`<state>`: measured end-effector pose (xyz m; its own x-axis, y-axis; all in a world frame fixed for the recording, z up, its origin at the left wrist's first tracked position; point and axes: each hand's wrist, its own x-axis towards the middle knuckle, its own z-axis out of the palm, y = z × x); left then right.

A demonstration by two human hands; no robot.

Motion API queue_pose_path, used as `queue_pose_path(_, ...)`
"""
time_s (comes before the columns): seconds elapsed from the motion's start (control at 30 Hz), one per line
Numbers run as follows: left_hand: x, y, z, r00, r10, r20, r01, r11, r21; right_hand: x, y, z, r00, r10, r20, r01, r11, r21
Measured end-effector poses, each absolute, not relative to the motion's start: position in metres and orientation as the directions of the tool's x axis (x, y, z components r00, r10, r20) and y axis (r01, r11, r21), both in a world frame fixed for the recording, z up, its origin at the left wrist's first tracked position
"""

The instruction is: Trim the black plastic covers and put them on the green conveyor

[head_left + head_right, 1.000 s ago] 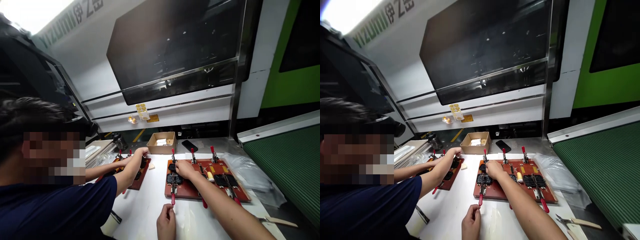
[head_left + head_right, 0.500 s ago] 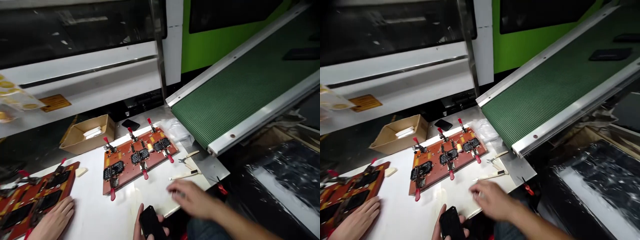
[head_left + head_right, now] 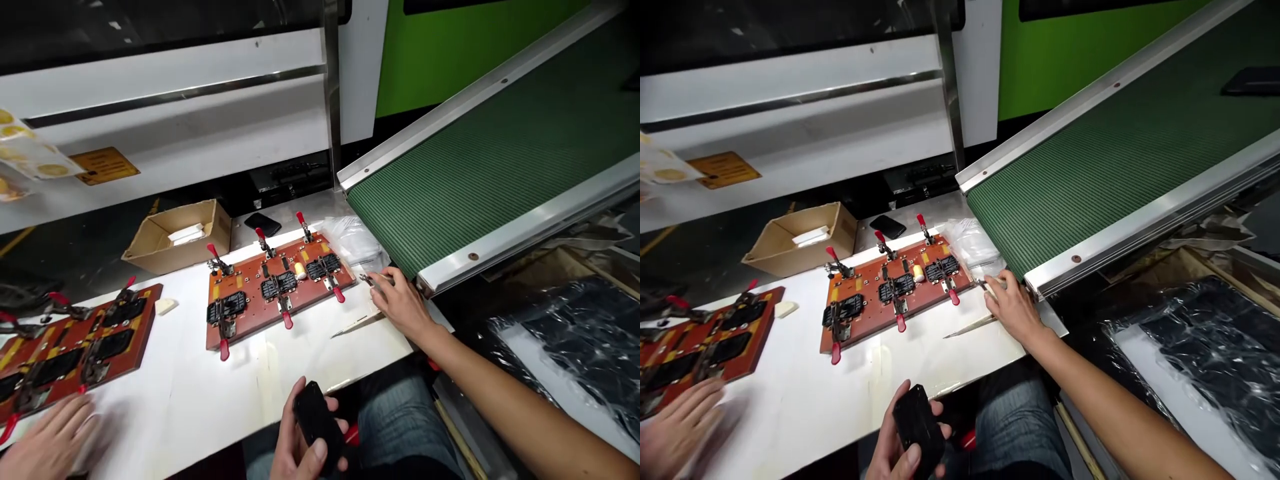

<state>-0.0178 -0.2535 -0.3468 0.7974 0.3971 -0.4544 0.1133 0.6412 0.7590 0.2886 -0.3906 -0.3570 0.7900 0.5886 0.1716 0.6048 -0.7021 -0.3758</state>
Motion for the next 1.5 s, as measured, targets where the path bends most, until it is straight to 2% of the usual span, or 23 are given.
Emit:
queue_pose_path(0.1,-0.018,-0.255,-0.345,0.793,0.419,-0.441,0.100,0.626,0.774,0.287,-0.389,-0.359,0.778,0.583,0.232,0.623,-0.674,-0.396)
queue_pose_path(0.23,-0.014,-0.249,-0.338,0.778,0.448,-0.440,0.074,0.630,0.773,0.275,-0.386,-0.349,0.713,0.651,0.261,0.690,-0.584,-0.427)
queue_pose_path(0.37,-0.014,-0.240,-0.323,0.777,0.408,-0.479,0.051,0.719,0.693,0.237,-0.386,-0.317,0.546,0.812,0.206,0.709,-0.316,-0.631)
queue_pose_path(0.43,-0.017,-0.236,-0.317,0.792,0.392,-0.468,0.011,0.757,0.653,0.212,-0.384,-0.297,0.385,0.898,0.215,0.730,-0.154,-0.666)
queue_pose_path(0.53,-0.026,-0.232,-0.315,0.830,0.379,-0.409,-0.062,0.792,0.608,0.185,-0.377,-0.270,0.169,0.950,0.262,0.837,0.003,-0.548)
queue_pose_path(0.63,-0.034,-0.231,-0.316,0.828,0.406,-0.387,-0.104,0.789,0.605,0.170,-0.363,-0.252,0.061,0.959,0.275,0.884,0.076,-0.461)
queue_pose_path(0.9,-0.042,-0.228,-0.295,0.814,0.411,-0.411,-0.051,0.755,0.654,0.146,-0.329,-0.235,-0.034,0.961,0.273,0.907,0.145,-0.395)
queue_pose_path(1.2,-0.044,-0.226,-0.302,0.851,0.432,-0.299,-0.115,0.708,0.697,0.140,-0.322,-0.224,-0.060,0.935,0.348,0.963,0.147,-0.227)
queue_pose_path(1.27,-0.044,-0.226,-0.303,0.853,0.422,-0.307,-0.101,0.710,0.697,0.141,-0.323,-0.222,-0.065,0.937,0.343,0.965,0.147,-0.218)
queue_pose_path(1.4,-0.046,-0.230,-0.307,0.859,0.374,-0.351,-0.040,0.730,0.682,0.145,-0.323,-0.226,-0.080,0.931,0.355,0.939,0.191,-0.288)
queue_pose_path(1.5,-0.046,-0.234,-0.314,0.865,0.375,-0.333,-0.072,0.749,0.659,0.147,-0.324,-0.231,-0.095,0.931,0.352,0.923,0.216,-0.320)
